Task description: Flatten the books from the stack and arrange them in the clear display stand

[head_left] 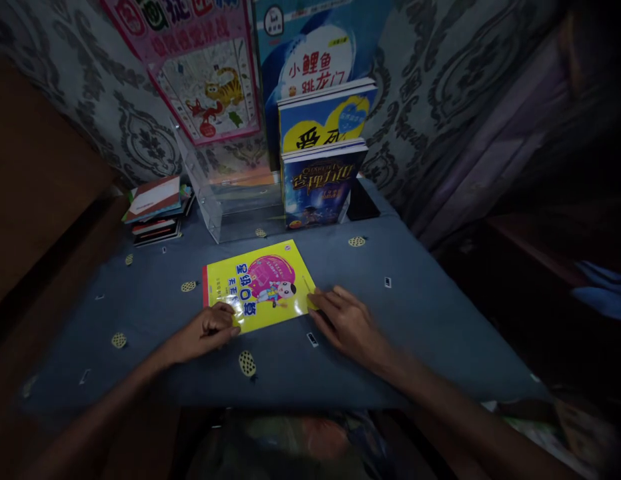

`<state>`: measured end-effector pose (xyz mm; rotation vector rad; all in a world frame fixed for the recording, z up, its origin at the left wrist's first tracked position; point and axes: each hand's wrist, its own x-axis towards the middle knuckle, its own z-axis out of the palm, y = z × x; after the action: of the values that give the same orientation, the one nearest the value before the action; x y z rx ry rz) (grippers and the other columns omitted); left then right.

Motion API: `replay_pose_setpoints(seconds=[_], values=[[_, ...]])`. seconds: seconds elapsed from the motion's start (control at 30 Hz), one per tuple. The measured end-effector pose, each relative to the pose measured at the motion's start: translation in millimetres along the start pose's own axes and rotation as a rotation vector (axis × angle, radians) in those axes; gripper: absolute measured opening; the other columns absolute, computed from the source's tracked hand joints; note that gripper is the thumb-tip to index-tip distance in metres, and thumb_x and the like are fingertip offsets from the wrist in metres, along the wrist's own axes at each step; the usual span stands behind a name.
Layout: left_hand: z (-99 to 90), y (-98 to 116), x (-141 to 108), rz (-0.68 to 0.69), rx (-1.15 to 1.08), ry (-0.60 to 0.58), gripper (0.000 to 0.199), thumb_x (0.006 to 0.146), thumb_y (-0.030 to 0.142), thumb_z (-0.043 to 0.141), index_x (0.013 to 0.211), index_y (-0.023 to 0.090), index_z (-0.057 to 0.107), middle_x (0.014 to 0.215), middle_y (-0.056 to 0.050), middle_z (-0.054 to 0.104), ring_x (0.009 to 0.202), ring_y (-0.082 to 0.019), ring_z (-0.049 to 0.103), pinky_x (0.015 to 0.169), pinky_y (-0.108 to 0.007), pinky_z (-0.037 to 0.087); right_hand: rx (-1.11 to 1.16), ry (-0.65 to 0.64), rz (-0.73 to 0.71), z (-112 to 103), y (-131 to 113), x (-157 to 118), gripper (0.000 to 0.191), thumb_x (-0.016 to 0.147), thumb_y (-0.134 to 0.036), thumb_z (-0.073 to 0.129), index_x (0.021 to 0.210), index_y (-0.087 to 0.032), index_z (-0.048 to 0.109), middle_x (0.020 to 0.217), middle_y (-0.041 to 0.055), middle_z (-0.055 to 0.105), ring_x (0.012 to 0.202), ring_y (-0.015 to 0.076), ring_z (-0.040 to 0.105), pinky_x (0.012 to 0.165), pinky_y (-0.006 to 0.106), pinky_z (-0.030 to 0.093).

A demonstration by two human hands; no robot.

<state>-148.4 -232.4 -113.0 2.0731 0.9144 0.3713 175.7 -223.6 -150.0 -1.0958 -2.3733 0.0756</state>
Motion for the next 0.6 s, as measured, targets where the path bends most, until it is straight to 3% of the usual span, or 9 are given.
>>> replay_pose_setpoints(seconds=[0.1,0.17,0.27,0.37,0.6], values=[[6.0,5,14,-0.020,0.121,0.075,0.056,0.102,0.046,0.045,0.053,0.019,0.041,0.052,0.005,0.043,0.055,-0.010,0.044,0.084,-0.031,0.045,0.069,0.000,0.015,0,2,-1,0.026,0.101,-0.023,0.044,0.106,-0.016,0.068,0.093,0.0113,0.075,0.081,0.0240,0.065,0.079,0.039,0.055],[16.1,12,28,-0.010,0.275,0.149,0.044,0.099,0.046,0.050,0.064,0.019,0.052,0.064,0.003,0.054,0.066,-0.013,0.052,0.078,-0.030,0.045,0.135,0.004,0.055,-1,8,2,0.028,0.101,-0.023,0.044,0.112,-0.016,0.069,0.089,0.0103,0.075,0.079,0.0237,0.066,0.076,0.037,0.055],[35.4,21,52,0.065,0.492,0.218,0.028,0.096,0.047,0.057,0.101,0.020,0.063,0.101,-0.006,0.066,0.096,-0.022,0.059,0.089,-0.037,0.047,0.266,0.005,0.148,-5,19,7,0.032,0.101,-0.026,0.044,0.115,-0.017,0.071,0.082,0.0089,0.074,0.075,0.0225,0.067,0.069,0.033,0.054],[51.7,26,77,0.112,0.665,0.212,0.042,0.096,0.048,0.058,0.126,0.018,0.057,0.128,-0.013,0.061,0.116,-0.028,0.056,0.098,-0.046,0.045,0.428,-0.001,0.236,-10,28,13,0.034,0.100,-0.029,0.045,0.114,-0.019,0.074,0.086,0.0073,0.076,0.077,0.0213,0.070,0.068,0.031,0.054],[65.2,28,102,0.152,0.959,0.237,0.039,0.100,0.046,0.052,0.121,0.014,0.061,0.123,-0.014,0.066,0.112,-0.029,0.061,0.092,-0.045,0.048,0.668,-0.010,0.326,-8,42,28,0.034,0.096,-0.032,0.049,0.113,-0.020,0.076,0.089,0.0040,0.080,0.081,0.0213,0.074,0.073,0.031,0.057]])
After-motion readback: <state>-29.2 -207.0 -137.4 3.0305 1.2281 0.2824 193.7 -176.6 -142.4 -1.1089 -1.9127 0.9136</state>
